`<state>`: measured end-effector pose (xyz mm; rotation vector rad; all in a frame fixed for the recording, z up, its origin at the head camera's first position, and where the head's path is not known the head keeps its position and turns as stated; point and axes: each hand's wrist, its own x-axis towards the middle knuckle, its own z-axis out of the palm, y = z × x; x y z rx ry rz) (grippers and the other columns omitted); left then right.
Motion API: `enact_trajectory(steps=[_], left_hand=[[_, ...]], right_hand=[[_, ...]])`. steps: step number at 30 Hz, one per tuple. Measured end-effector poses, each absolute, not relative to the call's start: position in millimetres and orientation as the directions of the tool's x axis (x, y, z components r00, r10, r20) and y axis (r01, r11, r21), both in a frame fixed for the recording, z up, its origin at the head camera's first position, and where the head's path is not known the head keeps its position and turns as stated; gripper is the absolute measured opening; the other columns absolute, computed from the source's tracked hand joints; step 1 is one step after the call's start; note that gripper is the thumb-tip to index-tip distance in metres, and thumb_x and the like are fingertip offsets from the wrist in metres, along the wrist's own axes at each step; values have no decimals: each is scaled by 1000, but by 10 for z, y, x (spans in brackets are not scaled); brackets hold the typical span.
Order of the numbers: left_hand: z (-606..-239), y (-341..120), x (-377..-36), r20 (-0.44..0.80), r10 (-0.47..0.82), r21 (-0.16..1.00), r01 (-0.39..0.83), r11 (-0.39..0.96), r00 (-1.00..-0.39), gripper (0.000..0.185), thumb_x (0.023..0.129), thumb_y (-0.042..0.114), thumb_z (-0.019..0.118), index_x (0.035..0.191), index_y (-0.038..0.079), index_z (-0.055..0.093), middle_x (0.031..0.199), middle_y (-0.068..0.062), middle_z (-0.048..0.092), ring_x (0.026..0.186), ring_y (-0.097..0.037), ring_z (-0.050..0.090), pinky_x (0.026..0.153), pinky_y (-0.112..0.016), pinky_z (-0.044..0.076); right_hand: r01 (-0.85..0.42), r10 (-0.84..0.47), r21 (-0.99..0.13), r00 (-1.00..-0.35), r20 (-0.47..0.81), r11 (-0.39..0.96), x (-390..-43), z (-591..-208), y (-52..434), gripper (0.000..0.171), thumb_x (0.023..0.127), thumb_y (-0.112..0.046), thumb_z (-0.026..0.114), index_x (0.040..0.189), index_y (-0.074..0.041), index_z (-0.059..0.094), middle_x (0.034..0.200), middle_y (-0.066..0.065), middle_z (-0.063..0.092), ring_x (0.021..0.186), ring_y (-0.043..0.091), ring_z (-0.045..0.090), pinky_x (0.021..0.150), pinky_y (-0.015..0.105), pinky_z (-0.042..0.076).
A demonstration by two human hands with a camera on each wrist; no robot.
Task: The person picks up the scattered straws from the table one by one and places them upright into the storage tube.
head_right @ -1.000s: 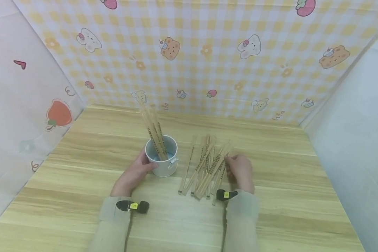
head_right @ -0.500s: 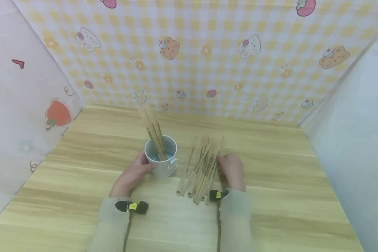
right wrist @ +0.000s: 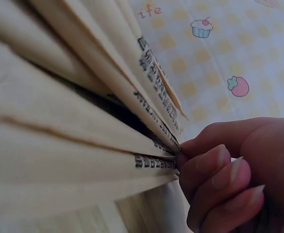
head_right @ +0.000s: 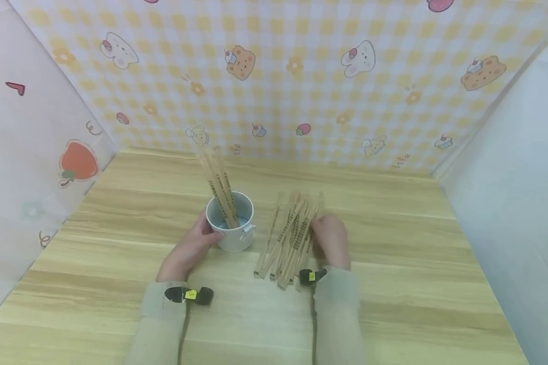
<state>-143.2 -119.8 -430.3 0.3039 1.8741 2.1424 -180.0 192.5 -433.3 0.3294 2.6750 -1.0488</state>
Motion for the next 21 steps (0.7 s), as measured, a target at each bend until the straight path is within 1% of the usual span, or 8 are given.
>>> enact_trajectory(steps=[3,9,12,15,18,19,21], left_hand=[[-4299,-1201,-1438,-22,343,990,-68,-122,-939,87,78,2,62,143,24,10,145,-5,18,131,-20,18,106,-41,13],[-4380,-1220,-1474,-7,346,988,-61,-145,-938,87,78,0,62,143,25,10,146,-5,17,131,-20,17,106,-41,12],[-4446,-1226,-1501,-9,347,986,-66,-155,-938,88,77,1,63,143,27,10,146,-2,16,132,-18,16,106,-40,12],[-4482,-1227,-1515,-4,345,985,-63,-158,-939,88,77,3,65,142,30,12,145,0,17,131,-16,17,106,-39,12],[-4500,-1226,-1519,5,344,986,-54,-160,-939,87,76,5,66,141,32,14,144,1,19,131,-17,19,106,-40,13],[-4503,-1226,-1519,6,343,986,-52,-159,-939,87,76,6,67,141,32,15,144,1,20,131,-18,19,106,-41,14],[-4504,-1223,-1516,5,341,987,-51,-155,-940,87,75,7,67,141,33,16,144,1,20,131,-18,19,106,-41,14]], right_hand=[[289,119,-638,-948,-295,714,-1806,-4326,1907,32,87,-27,44,68,-4,56,53,6,55,43,17,48,40,28,39],[263,113,-634,-957,-267,727,-1808,-4319,1883,35,89,-37,47,78,-7,61,55,8,57,44,20,51,41,30,40],[255,109,-627,-959,-262,736,-1808,-4311,1864,32,89,-35,49,79,-7,60,54,6,55,44,19,50,42,30,40],[230,100,-607,-965,-241,761,-1809,-4308,1842,31,88,-30,47,67,-8,53,48,1,46,41,17,45,41,29,38],[202,91,-586,-973,-213,785,-1813,-4313,1825,34,85,-25,45,55,-10,42,45,-2,35,39,15,38,39,28,35],[197,92,-580,-974,-206,791,-1814,-4318,1819,34,84,-24,45,53,-11,39,44,-3,33,38,15,36,38,28,33],[195,92,-578,-975,-203,793,-1814,-4329,1815,33,82,-21,44,51,-12,37,44,-3,31,38,15,33,38,27,32]])
